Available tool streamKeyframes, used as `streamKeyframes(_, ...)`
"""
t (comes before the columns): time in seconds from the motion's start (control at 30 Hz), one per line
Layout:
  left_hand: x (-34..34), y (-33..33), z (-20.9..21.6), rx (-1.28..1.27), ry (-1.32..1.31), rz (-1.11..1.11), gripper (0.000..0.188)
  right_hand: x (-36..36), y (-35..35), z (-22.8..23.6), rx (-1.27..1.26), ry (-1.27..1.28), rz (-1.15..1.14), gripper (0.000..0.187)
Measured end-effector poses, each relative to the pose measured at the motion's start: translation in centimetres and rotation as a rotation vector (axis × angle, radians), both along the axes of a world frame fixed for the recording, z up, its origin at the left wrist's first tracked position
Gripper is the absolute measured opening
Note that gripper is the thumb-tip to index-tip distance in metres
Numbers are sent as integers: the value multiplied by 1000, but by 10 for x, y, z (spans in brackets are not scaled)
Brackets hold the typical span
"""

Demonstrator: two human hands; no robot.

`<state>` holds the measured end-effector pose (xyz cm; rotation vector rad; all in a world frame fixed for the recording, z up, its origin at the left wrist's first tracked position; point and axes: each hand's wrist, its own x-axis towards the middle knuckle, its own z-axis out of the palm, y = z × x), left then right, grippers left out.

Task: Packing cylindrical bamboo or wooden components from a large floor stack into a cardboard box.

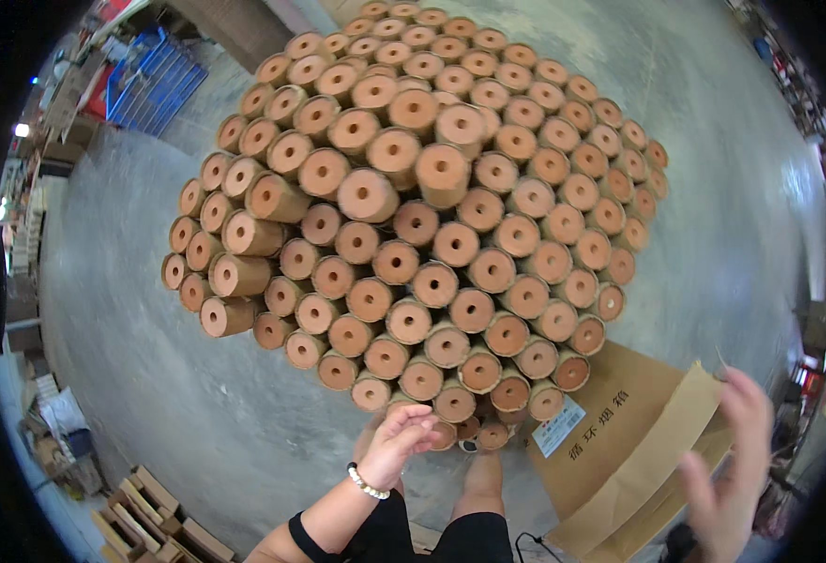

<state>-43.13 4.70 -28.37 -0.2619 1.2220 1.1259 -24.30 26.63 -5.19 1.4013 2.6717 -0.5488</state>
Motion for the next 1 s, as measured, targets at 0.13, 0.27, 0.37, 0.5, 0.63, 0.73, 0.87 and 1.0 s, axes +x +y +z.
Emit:
streamKeyframes(0.13, -76, -40, 2, -60, 33, 118, 26, -155, 2, -69, -281, 47, 397, 52)
streamKeyframes(0.27, -129, -54, -6, -73, 117, 254, 25, -270, 23, -182, -232, 208, 471, 64)
streamKeyframes(0.37, -165, -70, -17, -86, 126, 323, 23, -345, 27, -264, 59, -198, 282, 90)
streamKeyframes(0.5, -196, -77, -22, -159, 189, 368, 23, -369, 4, -352, 335, -147, 185, 98)
streamKeyframes(0.63, -205, -59, -29, -25, 326, 242, 34, -347, -7, -344, 343, 75, 163, 83)
streamKeyframes(0.73, -212, -37, -31, 100, 617, 33, 57, -318, -22, -288, 61, 270, 141, 75)
streamKeyframes(0.87, -227, -4, -14, 328, 1073, -362, 93, -282, -53, -224, -389, 311, 403, 75)
streamKeyframes(1.0, -223, 2, -15, 553, 424, -621, 99, -281, -51, -206, -997, 377, 448, 67)
